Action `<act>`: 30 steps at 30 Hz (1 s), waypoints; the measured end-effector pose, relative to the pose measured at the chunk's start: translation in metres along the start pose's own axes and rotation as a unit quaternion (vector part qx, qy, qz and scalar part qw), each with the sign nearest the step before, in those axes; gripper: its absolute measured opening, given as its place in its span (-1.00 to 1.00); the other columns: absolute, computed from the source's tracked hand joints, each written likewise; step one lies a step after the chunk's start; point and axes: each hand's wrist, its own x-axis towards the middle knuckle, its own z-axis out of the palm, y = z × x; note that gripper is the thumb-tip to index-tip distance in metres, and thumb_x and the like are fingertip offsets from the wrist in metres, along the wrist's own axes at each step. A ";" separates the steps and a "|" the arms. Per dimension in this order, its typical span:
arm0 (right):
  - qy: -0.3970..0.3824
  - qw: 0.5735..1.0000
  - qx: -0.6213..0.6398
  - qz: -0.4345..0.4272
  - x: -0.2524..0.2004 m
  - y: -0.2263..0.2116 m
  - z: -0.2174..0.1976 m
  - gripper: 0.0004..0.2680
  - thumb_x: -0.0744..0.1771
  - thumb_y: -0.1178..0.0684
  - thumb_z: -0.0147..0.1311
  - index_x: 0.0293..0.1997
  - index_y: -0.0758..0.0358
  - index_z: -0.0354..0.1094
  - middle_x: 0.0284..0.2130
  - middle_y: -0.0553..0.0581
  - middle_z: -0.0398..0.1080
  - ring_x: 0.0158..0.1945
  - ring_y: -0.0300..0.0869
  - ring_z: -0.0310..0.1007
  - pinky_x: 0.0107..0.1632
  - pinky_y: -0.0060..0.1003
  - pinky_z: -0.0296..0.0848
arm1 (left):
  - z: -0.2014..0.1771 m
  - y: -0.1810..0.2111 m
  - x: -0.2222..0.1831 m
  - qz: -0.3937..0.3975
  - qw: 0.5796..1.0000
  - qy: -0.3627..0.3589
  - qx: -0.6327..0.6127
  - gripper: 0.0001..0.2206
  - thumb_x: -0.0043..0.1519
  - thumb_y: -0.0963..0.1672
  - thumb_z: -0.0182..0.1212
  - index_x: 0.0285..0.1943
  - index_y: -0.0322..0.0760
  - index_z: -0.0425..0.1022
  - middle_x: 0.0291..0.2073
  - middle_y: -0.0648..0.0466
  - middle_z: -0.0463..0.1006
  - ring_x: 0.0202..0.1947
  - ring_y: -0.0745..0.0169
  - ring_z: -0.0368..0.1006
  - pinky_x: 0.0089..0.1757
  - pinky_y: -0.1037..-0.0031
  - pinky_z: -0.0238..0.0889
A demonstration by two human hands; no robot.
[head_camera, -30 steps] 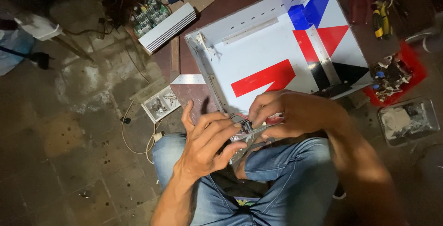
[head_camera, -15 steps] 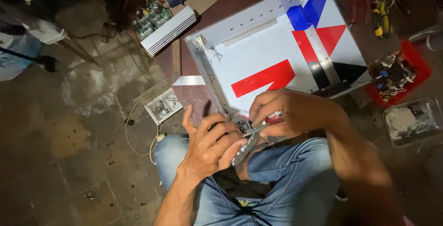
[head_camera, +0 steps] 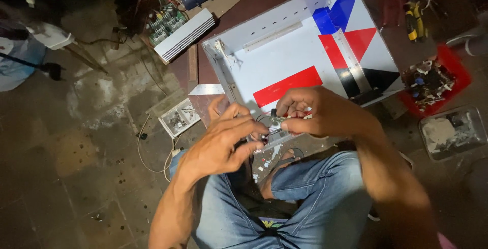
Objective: Attaching a small electronic component to a metal enclosure using hands and a small tool.
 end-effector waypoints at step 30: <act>0.240 0.938 -0.233 -0.085 -0.025 -0.009 0.053 -0.67 0.30 0.12 0.05 0.22 0.17 0.30 -0.30 0.15 0.42 -0.26 0.05 0.54 -0.23 -0.04 0.54 | 0.031 0.006 0.005 0.135 0.966 0.220 0.025 -0.89 0.12 -0.18 0.42 -0.23 -0.30 0.61 -0.43 0.00 0.53 -0.40 -0.03 0.52 -0.21 0.24 0.40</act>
